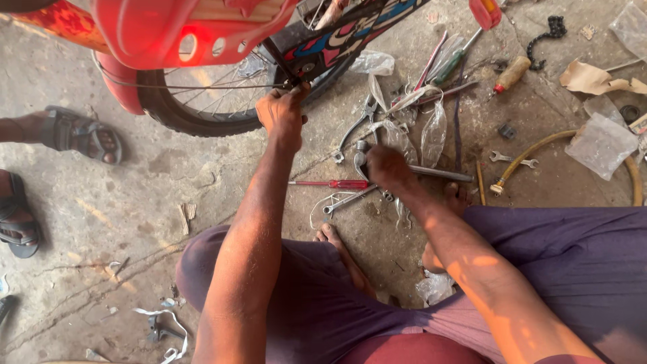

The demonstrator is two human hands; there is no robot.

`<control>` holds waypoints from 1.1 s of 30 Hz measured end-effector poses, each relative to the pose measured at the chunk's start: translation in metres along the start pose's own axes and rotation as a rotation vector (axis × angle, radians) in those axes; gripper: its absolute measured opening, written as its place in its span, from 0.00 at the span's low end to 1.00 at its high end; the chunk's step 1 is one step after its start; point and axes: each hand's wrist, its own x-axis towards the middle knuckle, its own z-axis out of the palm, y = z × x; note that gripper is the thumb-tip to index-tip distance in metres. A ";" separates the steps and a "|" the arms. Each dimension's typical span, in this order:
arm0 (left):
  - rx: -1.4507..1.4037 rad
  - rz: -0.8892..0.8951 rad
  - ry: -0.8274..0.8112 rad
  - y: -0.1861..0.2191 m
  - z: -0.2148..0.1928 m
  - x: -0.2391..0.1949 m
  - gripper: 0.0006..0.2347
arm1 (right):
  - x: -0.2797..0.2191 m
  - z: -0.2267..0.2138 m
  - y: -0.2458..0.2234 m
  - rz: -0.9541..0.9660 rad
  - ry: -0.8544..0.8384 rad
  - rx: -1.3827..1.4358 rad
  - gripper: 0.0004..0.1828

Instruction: The person is repairing a red bicycle by adjusting the rear wheel and chain area. They use a screwdriver and wrench to tighten bolts and make adjustments to the frame and chain guard. The person also uses their hands to manipulate the chain and pedal area.

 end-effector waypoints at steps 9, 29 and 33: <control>-0.296 -0.152 -0.385 0.003 -0.011 -0.001 0.10 | -0.063 0.074 -0.054 -0.521 0.090 -0.327 0.14; 0.800 1.204 0.118 0.043 -0.066 -0.040 0.06 | 0.059 -0.180 -0.135 -0.066 0.812 1.243 0.17; 0.933 1.224 0.115 0.052 -0.060 -0.044 0.15 | 0.069 -0.195 -0.154 -0.147 0.878 1.132 0.12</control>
